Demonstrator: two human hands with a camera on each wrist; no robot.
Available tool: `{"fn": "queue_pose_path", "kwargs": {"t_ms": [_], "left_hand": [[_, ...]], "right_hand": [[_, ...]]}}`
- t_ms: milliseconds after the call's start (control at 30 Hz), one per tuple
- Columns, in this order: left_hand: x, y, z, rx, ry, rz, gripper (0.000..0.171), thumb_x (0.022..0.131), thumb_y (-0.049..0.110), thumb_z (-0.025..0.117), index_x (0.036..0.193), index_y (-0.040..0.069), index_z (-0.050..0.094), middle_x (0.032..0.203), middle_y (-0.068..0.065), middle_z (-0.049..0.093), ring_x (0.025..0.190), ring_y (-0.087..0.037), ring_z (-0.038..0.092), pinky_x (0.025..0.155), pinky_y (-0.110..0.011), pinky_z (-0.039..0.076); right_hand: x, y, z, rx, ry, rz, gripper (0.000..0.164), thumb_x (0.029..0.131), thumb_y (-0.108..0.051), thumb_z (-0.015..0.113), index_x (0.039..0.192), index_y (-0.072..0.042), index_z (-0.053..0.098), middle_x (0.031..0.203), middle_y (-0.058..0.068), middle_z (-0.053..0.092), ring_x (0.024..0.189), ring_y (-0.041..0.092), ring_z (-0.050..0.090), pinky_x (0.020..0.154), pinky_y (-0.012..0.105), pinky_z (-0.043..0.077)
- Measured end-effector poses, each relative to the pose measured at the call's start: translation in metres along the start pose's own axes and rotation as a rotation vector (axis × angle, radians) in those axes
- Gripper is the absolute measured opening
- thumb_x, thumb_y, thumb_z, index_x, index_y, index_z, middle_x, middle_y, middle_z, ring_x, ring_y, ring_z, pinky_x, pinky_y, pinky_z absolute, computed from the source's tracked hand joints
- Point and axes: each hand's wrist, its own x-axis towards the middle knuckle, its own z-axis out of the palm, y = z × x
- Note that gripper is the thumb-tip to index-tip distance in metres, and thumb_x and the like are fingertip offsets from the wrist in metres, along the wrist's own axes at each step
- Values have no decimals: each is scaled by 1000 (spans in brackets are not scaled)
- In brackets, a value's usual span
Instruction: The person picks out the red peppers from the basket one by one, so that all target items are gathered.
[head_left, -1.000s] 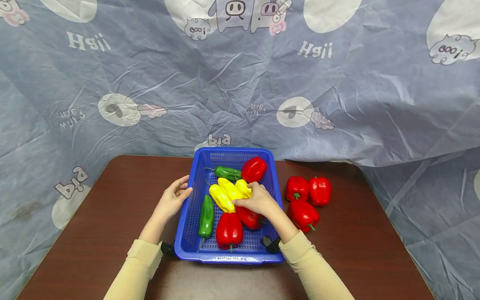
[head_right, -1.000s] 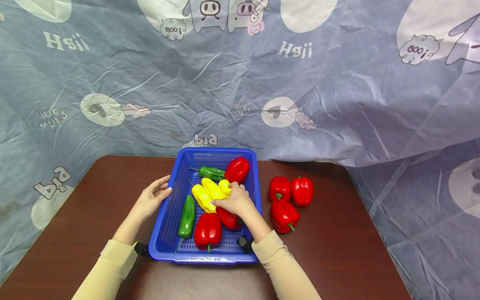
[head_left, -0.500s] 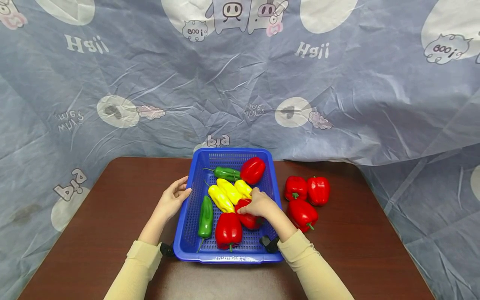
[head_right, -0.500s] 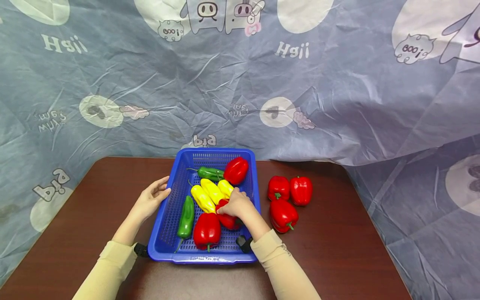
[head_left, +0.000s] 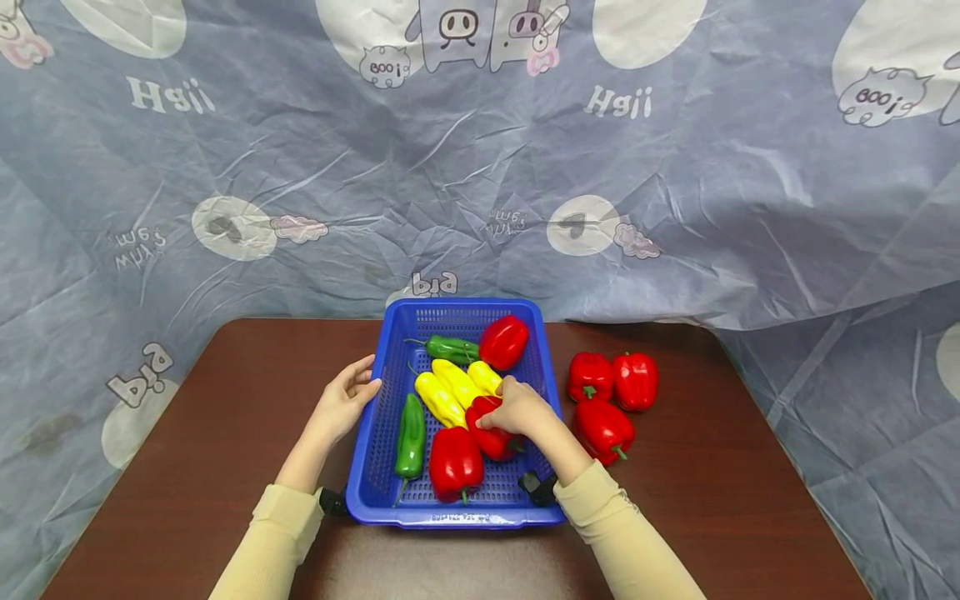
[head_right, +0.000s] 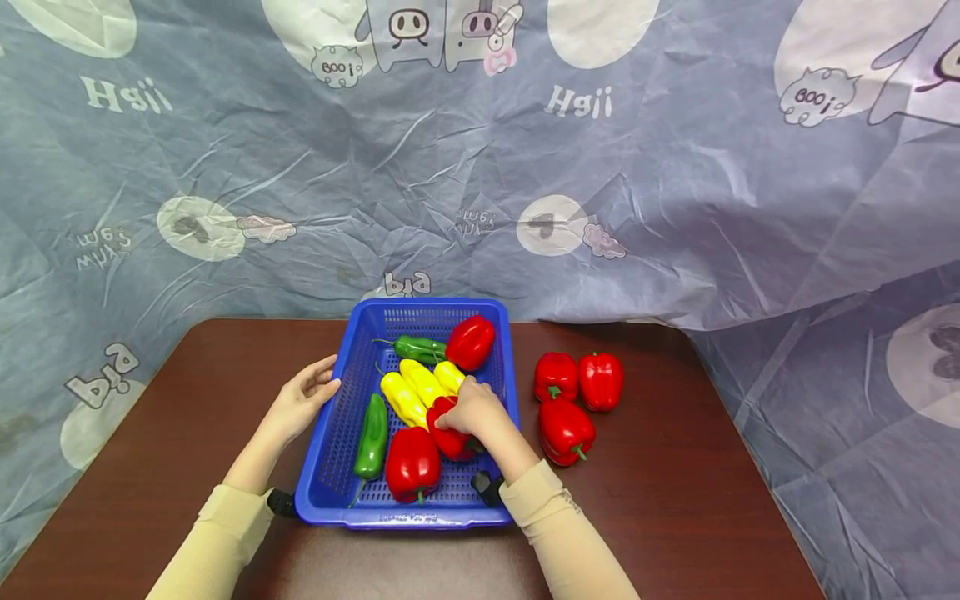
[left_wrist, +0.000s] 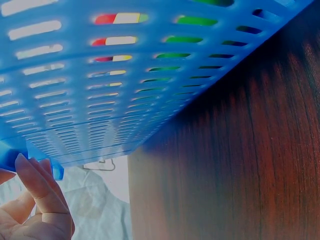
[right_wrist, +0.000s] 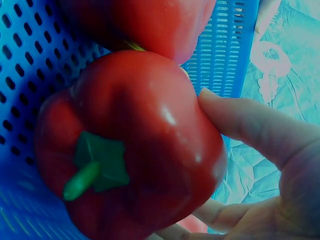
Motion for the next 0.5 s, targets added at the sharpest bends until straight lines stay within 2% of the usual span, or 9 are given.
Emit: {"fn": "queue_pose_path", "kwargs": {"t_ms": [167,200,267,500], "left_hand": [[0,0,1,-14,0,-8,54,100,10,57,149,0,38,128,-23,54,93,0,58,76,-14,49],[0,0,0,-15,-3,-10,54,100,10,57,149,1,38,128,-23,54,93,0,58,76,-14,49],[-1,-1,0,-15,-7,-9,55,100,11,57,150,1,37,128,-23,53,93,0,58,76,-14,49],[-1,1,0,-6,-9,-12,55,100,12,57,150,1,37,129,-23,53,98,-5,59,76,-14,49]], "right_hand": [[-1,-1,-4,13,19,-15,63,77,-31,83,122,5,56,116,22,64,108,33,59,93,45,51],[-7,-9,-10,25,7,15,63,78,-26,82,125,5,55,119,22,63,111,34,58,96,47,50],[-8,-10,-14,43,11,15,63,78,-28,82,126,4,55,121,21,63,112,34,58,96,48,50],[-14,-16,-26,128,56,-1,60,81,-31,79,126,1,57,120,18,65,104,31,62,86,44,55]]}}
